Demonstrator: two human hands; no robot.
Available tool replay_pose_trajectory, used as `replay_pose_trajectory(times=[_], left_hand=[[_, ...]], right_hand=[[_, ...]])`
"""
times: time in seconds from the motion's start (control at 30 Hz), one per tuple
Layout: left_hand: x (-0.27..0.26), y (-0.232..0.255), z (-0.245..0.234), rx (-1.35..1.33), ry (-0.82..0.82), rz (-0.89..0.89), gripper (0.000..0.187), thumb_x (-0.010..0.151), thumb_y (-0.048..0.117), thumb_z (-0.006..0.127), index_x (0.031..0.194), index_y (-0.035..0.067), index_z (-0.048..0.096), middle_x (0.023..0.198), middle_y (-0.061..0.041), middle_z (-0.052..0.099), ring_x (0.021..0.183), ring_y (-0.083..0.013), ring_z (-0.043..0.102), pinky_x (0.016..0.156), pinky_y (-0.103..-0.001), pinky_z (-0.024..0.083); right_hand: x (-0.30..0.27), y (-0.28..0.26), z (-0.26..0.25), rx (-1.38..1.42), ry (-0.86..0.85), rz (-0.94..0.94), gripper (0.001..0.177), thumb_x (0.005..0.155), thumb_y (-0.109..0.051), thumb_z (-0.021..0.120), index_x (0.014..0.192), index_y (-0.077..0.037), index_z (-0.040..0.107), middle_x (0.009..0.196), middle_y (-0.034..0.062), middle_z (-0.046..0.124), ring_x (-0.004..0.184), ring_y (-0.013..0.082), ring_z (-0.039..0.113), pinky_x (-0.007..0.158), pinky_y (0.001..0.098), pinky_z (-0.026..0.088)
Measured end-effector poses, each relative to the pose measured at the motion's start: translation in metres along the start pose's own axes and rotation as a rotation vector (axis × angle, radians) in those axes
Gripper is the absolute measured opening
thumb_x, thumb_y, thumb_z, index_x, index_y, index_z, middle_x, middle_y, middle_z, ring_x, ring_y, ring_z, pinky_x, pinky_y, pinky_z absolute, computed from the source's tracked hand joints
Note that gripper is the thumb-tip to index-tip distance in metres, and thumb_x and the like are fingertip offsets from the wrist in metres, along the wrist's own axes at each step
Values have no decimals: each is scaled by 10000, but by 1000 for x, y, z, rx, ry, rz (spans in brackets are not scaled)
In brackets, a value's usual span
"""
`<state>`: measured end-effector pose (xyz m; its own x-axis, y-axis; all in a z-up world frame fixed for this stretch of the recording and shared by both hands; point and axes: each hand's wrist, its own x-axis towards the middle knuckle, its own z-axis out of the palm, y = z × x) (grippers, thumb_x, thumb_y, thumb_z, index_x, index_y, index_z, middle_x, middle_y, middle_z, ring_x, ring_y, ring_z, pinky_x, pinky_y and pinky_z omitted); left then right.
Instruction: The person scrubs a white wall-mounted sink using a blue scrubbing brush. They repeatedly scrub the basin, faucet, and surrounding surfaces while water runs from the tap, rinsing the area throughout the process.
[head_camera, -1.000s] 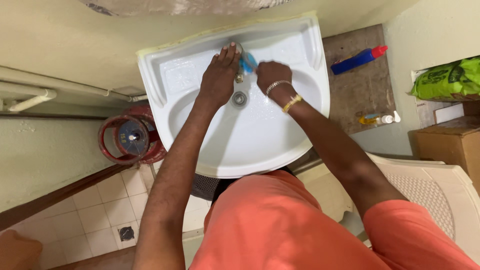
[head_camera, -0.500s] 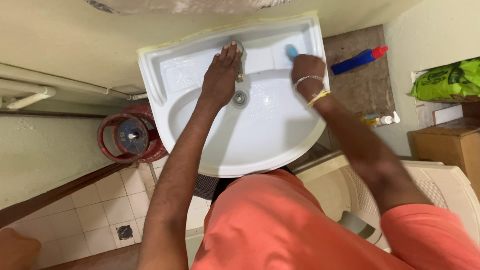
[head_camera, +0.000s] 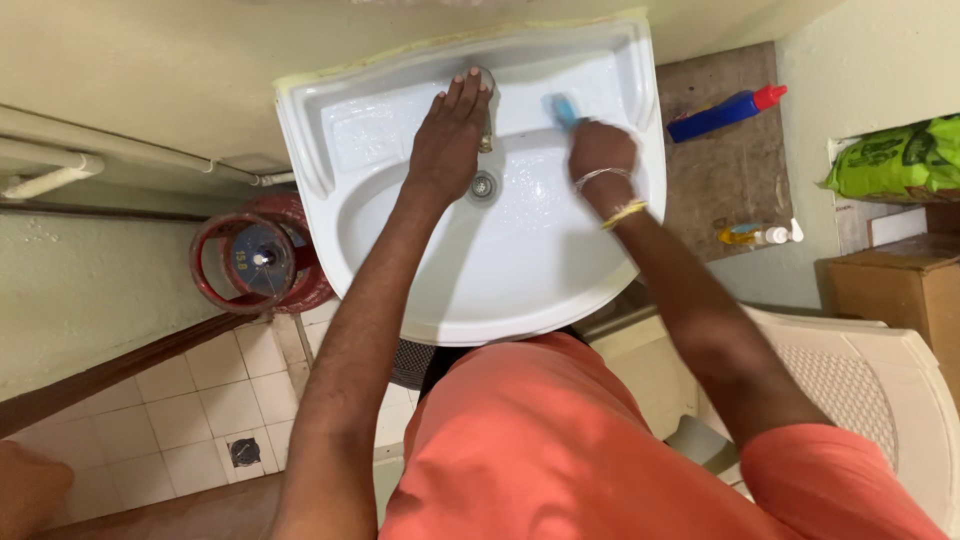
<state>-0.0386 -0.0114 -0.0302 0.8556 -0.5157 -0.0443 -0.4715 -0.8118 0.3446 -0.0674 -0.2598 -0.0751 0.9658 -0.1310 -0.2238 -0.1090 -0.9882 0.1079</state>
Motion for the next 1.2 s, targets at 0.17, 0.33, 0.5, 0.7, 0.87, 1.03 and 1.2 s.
replay_pose_trajectory(times=[0.17,0.33,0.5,0.7,0.87,1.03,1.2], left_hand=[[-1,-1,2,6,-18,20,687,907,-118,500,1569,-5,356,1672,-166,246,1537,-310,260,1256,-459,234],[-1,-4,8,69,10,19,661,940,-119,487,1573,32,369,1689,-136,253,1546,-282,267,1270,-445,229],[3,-4,14,-17,37,13,619,972,9,556,1561,11,365,1672,-136,251,1536,-290,267,1261,-454,228],[4,-8,15,-6,-13,18,650,975,93,591,1564,11,331,1673,-145,214,1541,-299,240,1270,-452,217],[7,-12,37,102,74,45,670,955,12,592,1573,20,333,1679,-135,233,1532,-281,260,1249,-452,238],[6,-7,32,1,107,32,656,986,77,636,1567,-17,346,1675,-175,238,1539,-312,273,1267,-475,253],[-4,-5,14,21,-3,9,691,908,7,635,1544,15,365,1666,-144,253,1532,-294,283,1255,-443,246]], right_hand=[[0,-21,9,52,139,-134,214,1014,-245,583,950,-79,703,776,133,736,683,324,731,577,455,554],[3,56,-5,-86,64,-30,212,1012,-259,581,946,-109,715,805,135,732,732,316,728,598,443,550],[-38,67,-6,-134,139,-158,280,1090,-307,558,957,-81,658,773,137,722,677,311,714,586,437,518],[-50,61,16,-368,249,-317,99,1015,-138,564,946,-118,633,805,78,705,731,253,704,654,413,496],[-64,59,39,-423,-164,-283,214,1025,-181,535,983,-133,739,805,78,727,725,229,701,630,412,521],[-121,-57,70,-17,-682,-367,612,1064,-611,411,1049,-121,778,959,152,745,912,307,724,889,485,528],[-151,-115,79,137,-754,-614,344,1001,-437,540,1046,-161,739,972,115,760,931,310,725,849,488,562]])
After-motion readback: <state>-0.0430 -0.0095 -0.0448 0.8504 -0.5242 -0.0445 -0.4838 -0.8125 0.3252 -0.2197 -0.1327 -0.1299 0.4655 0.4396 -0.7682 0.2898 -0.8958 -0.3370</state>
